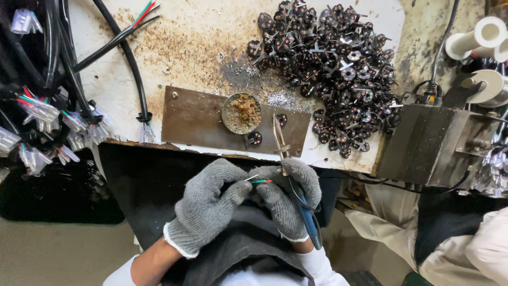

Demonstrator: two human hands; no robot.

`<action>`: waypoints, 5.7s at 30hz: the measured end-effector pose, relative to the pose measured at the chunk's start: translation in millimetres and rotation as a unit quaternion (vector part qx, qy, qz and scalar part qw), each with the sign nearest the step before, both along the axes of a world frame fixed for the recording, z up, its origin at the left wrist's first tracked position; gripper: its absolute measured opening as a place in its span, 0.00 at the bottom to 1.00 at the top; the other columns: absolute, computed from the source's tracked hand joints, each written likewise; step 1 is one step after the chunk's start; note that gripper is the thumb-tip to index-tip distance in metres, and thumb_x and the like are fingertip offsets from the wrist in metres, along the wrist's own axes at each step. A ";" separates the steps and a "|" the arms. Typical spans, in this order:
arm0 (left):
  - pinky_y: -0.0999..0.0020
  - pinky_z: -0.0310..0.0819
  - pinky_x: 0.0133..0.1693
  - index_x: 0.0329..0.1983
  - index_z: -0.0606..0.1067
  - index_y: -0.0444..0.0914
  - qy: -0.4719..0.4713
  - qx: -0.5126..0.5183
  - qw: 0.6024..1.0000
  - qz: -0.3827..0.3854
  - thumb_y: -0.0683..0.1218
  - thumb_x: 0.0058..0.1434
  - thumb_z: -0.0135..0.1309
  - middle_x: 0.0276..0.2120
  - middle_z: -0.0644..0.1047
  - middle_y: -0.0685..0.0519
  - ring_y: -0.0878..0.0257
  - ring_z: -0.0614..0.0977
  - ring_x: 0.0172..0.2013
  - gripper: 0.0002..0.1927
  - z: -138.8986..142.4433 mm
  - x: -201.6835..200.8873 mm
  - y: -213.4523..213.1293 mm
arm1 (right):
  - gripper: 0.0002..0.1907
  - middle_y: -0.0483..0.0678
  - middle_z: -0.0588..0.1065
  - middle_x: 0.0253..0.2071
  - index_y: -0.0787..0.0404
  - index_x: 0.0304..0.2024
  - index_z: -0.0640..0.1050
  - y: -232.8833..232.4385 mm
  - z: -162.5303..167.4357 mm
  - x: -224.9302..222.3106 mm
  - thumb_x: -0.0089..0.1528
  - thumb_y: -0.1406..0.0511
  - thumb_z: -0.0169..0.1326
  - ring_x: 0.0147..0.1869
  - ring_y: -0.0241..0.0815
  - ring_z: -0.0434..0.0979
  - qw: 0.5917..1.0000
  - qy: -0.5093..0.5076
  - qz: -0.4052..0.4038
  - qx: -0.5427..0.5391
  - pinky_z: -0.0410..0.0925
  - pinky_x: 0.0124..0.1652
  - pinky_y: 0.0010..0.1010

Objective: The person, wearing gloves at a cluttered factory workbench, solders colored wires onto small metal terminal components. They hold a wire against a component in one hand, apply a soldering iron with the other, dip parts into a container of flux, and place finished assemblies on the table, repeating the cycle for many parts.

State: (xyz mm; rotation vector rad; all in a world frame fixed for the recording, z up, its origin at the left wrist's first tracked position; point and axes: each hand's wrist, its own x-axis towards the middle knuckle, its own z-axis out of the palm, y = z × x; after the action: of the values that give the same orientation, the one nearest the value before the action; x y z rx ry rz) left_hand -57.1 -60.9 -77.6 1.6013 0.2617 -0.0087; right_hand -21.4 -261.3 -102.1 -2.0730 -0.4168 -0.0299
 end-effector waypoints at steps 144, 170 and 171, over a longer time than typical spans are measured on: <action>0.61 0.74 0.27 0.28 0.77 0.41 -0.037 0.271 0.960 -0.051 0.49 0.54 0.65 0.31 0.77 0.53 0.54 0.81 0.26 0.09 5.2 57.6 32.8 | 0.18 0.48 0.81 0.31 0.61 0.35 0.82 -10.9 -10.7 55.8 0.63 0.52 0.57 0.35 0.50 0.83 0.992 -0.004 0.124 -0.005 0.74 0.40 0.36; 0.55 0.74 0.26 0.28 0.75 0.40 -0.094 0.287 0.953 -0.011 0.50 0.55 0.61 0.31 0.75 0.49 0.50 0.81 0.27 0.10 -6.2 46.5 36.4 | 0.15 0.56 0.80 0.48 0.66 0.61 0.72 47.4 -16.6 57.0 0.72 0.68 0.55 0.37 0.37 0.80 0.972 -0.146 -0.185 0.011 0.74 0.35 0.23; 0.55 0.74 0.26 0.28 0.75 0.40 -0.096 0.290 0.952 -0.010 0.50 0.56 0.61 0.32 0.75 0.49 0.49 0.81 0.27 0.10 -6.1 45.1 35.8 | 0.14 0.57 0.79 0.52 0.67 0.60 0.74 50.2 -16.8 58.9 0.73 0.70 0.56 0.40 0.39 0.80 0.963 -0.201 -0.170 -0.055 0.76 0.39 0.25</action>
State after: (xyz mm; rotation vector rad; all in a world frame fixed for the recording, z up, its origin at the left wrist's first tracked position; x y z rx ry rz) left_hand -12.0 -25.2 -83.7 2.1729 0.0964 0.2272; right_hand 37.5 -211.1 -118.9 -2.2267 -0.3030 -0.6548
